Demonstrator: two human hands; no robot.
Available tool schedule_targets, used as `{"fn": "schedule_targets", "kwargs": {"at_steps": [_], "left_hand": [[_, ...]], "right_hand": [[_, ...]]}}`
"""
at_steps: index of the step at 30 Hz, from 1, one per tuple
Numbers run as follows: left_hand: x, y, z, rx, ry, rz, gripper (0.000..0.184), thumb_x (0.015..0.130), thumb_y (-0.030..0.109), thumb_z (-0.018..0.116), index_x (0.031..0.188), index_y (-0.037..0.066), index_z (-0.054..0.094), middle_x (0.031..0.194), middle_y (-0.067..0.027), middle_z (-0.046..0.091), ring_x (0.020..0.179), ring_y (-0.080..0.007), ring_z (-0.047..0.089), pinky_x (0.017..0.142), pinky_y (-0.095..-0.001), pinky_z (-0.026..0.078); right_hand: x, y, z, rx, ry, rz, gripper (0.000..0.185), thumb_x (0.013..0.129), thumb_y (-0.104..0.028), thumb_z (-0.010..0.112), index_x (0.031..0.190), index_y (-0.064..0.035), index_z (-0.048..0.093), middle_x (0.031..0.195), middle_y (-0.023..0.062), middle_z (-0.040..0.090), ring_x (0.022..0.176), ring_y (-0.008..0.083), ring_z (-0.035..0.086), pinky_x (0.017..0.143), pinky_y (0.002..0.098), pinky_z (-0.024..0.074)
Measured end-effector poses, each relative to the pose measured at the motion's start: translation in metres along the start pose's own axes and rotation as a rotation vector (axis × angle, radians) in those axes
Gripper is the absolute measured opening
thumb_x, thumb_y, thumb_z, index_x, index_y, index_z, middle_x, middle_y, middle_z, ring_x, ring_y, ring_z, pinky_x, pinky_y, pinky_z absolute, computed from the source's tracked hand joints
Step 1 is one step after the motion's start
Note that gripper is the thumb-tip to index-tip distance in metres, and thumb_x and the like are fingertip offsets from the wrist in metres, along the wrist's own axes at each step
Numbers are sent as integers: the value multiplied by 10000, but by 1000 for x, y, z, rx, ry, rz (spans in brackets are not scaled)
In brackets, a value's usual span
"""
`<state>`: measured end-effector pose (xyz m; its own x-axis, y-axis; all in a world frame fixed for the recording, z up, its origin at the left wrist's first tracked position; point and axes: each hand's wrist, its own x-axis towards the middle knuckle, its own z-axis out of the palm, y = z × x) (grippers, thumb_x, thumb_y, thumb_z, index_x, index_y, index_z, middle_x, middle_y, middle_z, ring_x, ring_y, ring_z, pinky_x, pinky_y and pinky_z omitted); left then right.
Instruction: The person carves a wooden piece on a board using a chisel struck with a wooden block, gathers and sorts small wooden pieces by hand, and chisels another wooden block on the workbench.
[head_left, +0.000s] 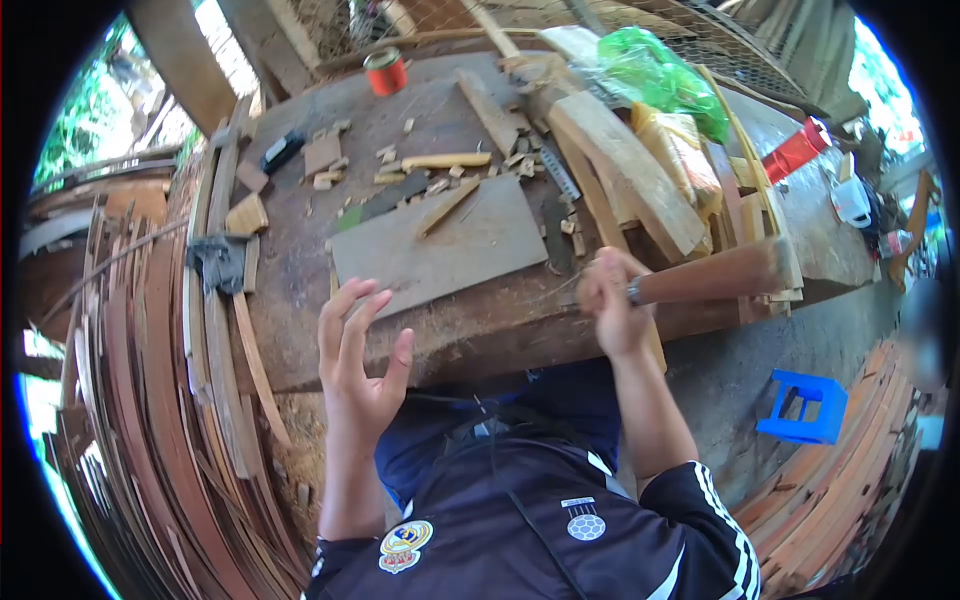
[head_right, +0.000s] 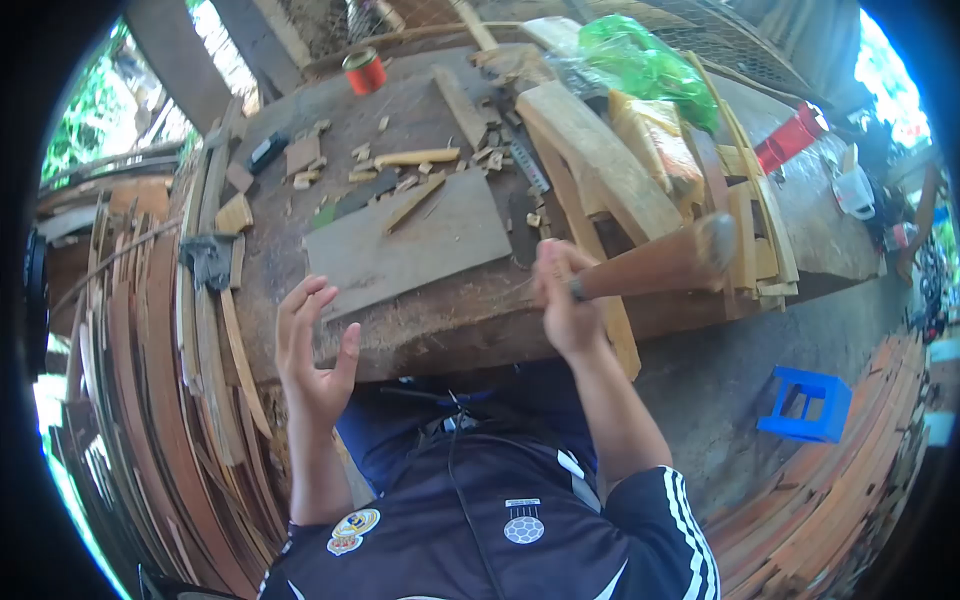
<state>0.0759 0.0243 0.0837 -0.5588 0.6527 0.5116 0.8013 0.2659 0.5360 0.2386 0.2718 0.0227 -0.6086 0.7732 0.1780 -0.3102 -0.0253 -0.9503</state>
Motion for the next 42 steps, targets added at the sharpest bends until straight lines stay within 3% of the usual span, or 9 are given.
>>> {"fn": "schedule_targets", "kwargs": {"at_steps": [4,6,9,14,18,23,31,36,42], "left_hand": [[10,41,-32,-240,-109,383,549,875,107,807,1370,85,569,1135,-158,722,1016,-324,727,932,-520,578],[16,68,-40,-354,-213,437,726,871,118,818,1453,380,472,1128,-157,741,909,-297,756,864,-508,602],[25,86,-21,-421,-95,614,711,862,172,814,1437,475,525,1179,-142,754,871,-258,748,844,-476,600],[21,112,-11,-481,-39,503,367,928,446,651,1126,163,777,1146,-60,775,786,-232,716,807,-434,609],[19,121,-8,-319,70,464,516,943,549,585,1044,98,814,1131,-31,781,774,-221,719,763,-403,620],[23,96,-15,-355,-11,513,361,879,195,712,1216,320,745,1102,-58,771,788,-209,730,748,-386,624],[-9,31,-21,-118,-395,255,436,837,86,778,1265,50,706,1034,-93,736,874,-246,714,783,-380,573],[-44,-8,-20,-5,-448,34,463,877,82,745,1334,73,675,1035,-93,723,899,-274,707,787,-385,556],[-59,-24,-23,-29,-417,-118,379,913,67,720,1291,71,690,1051,-107,716,873,-292,714,769,-391,572]], "right_hand": [[-8,-42,-44,-318,253,153,441,1107,-341,545,805,-39,655,614,-43,498,528,29,406,498,215,297],[-9,-54,-71,-596,200,144,468,1091,-379,566,831,-16,708,577,-36,466,490,52,390,472,253,274],[-10,-57,-82,-1064,189,98,557,1084,-441,556,924,50,767,578,16,547,546,108,519,508,322,367],[-24,-35,-90,-1529,151,304,386,980,-310,630,965,63,727,875,309,693,951,531,643,805,538,514],[-34,-16,-93,-1449,87,370,360,941,-293,675,1034,50,732,906,311,704,960,500,676,819,535,522],[-39,-8,-81,-1419,60,303,339,904,-224,737,1102,49,703,882,278,718,914,461,711,791,507,534],[-36,1,-86,-1406,-25,276,371,840,-215,811,1055,61,688,913,238,717,916,401,713,805,476,536],[-35,-7,-88,-1337,97,6,240,824,-62,725,1058,-9,732,1088,176,685,930,358,707,810,444,542],[-11,-44,-66,-1239,208,-289,176,822,-2,692,995,14,721,994,172,689,892,382,690,788,430,538]]}}
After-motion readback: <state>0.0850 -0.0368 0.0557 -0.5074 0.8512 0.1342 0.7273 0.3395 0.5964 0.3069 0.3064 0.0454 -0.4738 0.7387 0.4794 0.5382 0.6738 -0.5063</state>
